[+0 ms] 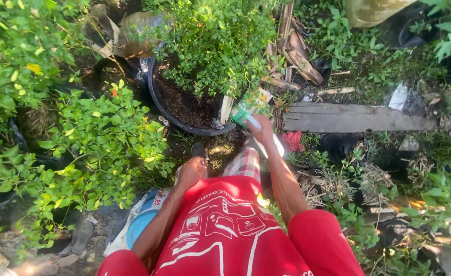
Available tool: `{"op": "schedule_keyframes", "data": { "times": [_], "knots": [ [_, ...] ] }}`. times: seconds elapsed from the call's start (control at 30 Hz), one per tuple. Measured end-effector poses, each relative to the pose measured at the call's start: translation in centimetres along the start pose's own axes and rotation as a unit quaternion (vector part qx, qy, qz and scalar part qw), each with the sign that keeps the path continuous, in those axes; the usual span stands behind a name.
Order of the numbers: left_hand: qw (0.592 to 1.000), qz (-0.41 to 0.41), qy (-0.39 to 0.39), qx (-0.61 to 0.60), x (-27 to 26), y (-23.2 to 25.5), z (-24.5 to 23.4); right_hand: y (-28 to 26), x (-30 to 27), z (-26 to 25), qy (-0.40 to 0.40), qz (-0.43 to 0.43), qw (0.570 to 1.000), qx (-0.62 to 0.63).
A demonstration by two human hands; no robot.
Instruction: Spraying liquid from a bottle onto various plants in a garden.
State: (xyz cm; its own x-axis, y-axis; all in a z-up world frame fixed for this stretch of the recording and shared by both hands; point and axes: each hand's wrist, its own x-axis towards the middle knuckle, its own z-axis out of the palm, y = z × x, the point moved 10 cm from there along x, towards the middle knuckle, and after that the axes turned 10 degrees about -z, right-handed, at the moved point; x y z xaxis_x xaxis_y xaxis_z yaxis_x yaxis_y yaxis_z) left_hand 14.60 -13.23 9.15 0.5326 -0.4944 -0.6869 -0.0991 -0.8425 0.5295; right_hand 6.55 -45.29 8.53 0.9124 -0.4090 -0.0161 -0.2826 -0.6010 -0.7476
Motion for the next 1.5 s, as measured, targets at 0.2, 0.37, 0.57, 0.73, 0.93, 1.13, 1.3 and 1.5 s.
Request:
{"op": "schedule_keyframes", "data": {
  "times": [0.2,0.37,0.57,0.73,0.93,1.13,1.3,1.5],
  "knots": [
    [0.991,0.077,0.100,-0.034,2.5,-0.6,2.0,3.8,2.1,-8.1,0.047,0.065,0.993,0.087],
    [0.983,-0.077,0.131,-0.102,4.6,2.9,3.7,8.3,6.1,-12.4,0.006,-0.032,0.961,0.273],
    [0.950,-0.165,0.150,-0.217,4.1,16.8,6.8,14.9,11.1,-18.3,-0.083,-0.068,0.987,0.119],
    [0.935,-0.216,0.200,-0.200,4.6,23.2,12.2,15.9,15.3,-24.4,-0.089,-0.159,0.974,0.134],
    [0.924,-0.220,0.234,-0.205,5.0,30.0,16.4,19.2,17.7,-28.0,-0.117,-0.182,0.967,0.131],
    [0.892,-0.219,0.245,-0.310,5.8,34.6,18.4,19.4,20.5,-31.2,-0.177,-0.133,0.974,0.038],
    [0.904,-0.208,0.255,-0.272,7.6,36.2,19.7,21.9,21.4,-30.6,-0.136,-0.210,0.963,0.100],
    [0.903,-0.139,0.307,-0.268,13.5,39.0,20.4,22.3,26.3,-30.2,-0.203,-0.161,0.939,0.228]
  ]
}}
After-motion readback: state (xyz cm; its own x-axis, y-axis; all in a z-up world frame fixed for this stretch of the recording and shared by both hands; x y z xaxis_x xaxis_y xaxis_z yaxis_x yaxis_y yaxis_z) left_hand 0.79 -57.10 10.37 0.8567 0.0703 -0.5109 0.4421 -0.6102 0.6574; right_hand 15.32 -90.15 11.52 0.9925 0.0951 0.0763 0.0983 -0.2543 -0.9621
